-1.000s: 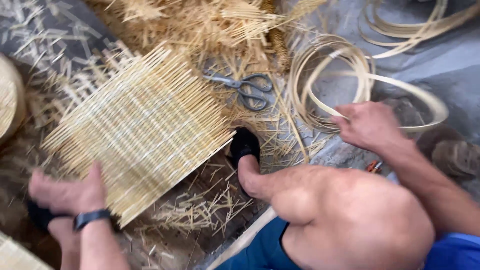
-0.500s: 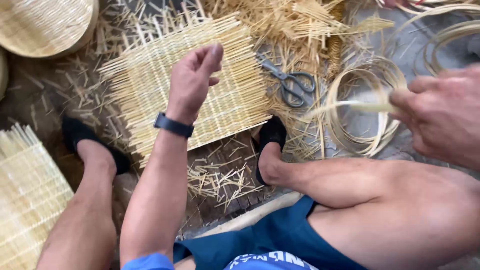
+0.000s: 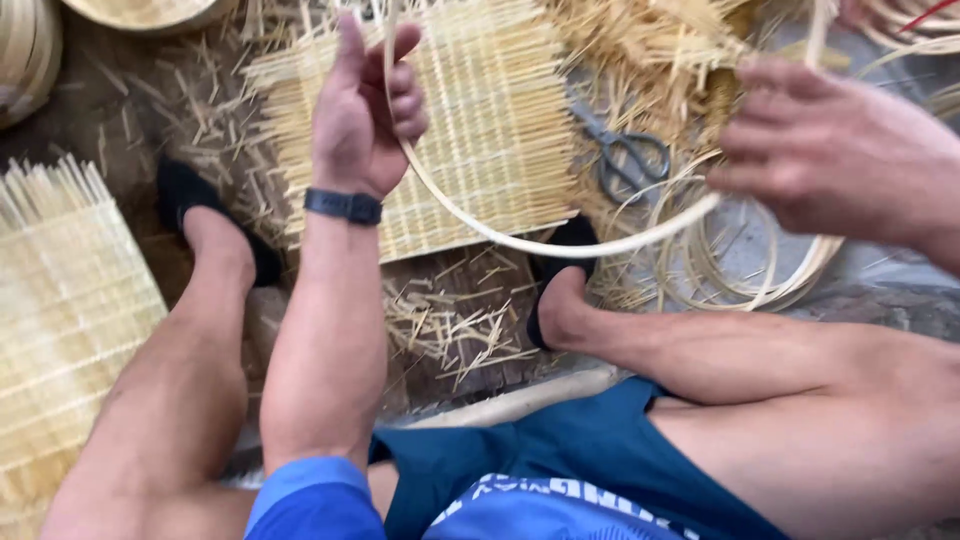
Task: The person sits on the floor of a bamboo workshop and trims bamboo strips with scissors over a round wooden form, fitting the strips around a woven bamboo disc. They press the woven disc into place, bend a thin bamboo rim around it, and set the finished woven piece aside with completed baskets.
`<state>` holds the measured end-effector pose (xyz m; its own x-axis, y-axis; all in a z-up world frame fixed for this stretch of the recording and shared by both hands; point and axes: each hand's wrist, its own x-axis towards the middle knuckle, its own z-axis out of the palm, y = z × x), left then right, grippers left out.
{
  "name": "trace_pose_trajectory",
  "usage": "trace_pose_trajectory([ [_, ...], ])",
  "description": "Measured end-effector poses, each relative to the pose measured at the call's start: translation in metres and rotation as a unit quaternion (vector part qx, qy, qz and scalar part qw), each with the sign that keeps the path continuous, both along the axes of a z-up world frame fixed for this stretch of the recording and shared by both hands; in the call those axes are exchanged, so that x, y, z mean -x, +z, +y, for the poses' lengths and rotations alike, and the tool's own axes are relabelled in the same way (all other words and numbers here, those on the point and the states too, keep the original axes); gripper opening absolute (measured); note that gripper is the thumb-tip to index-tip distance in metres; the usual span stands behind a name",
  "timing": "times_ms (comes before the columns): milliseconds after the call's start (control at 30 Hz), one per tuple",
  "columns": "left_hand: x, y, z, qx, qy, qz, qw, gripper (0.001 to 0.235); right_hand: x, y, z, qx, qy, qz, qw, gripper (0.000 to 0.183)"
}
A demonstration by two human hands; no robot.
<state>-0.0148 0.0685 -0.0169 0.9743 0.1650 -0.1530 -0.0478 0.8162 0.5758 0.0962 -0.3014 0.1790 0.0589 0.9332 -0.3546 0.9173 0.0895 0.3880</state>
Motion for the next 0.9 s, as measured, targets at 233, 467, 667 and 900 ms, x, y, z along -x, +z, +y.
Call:
trace_pose_trajectory([
  [233, 0.028, -0.002, -0.001, 0.043, 0.088, 0.085, 0.992, 0.042, -0.067, -0.048, 0.007, -0.243, -0.174, 0.176, 0.938, 0.014],
  [467, 0.041, -0.004, 0.01, 0.083, 0.136, 0.127, 0.979, 0.04, -0.059, -0.081, 0.057, -0.38, -0.419, 0.604, 0.561, 0.022],
  [667, 0.053, -0.01, 0.023, 0.097, 0.138, 0.129, 0.977, 0.042, -0.044, -0.11, 0.07, -0.395, -0.384, 0.73, 0.405, 0.025],
  [900, 0.057, 0.0, 0.032, -0.095, 0.075, 0.165, 0.979, 0.037, -0.034, -0.128, 0.065, -0.413, -0.427, 0.739, 0.318, 0.036],
])
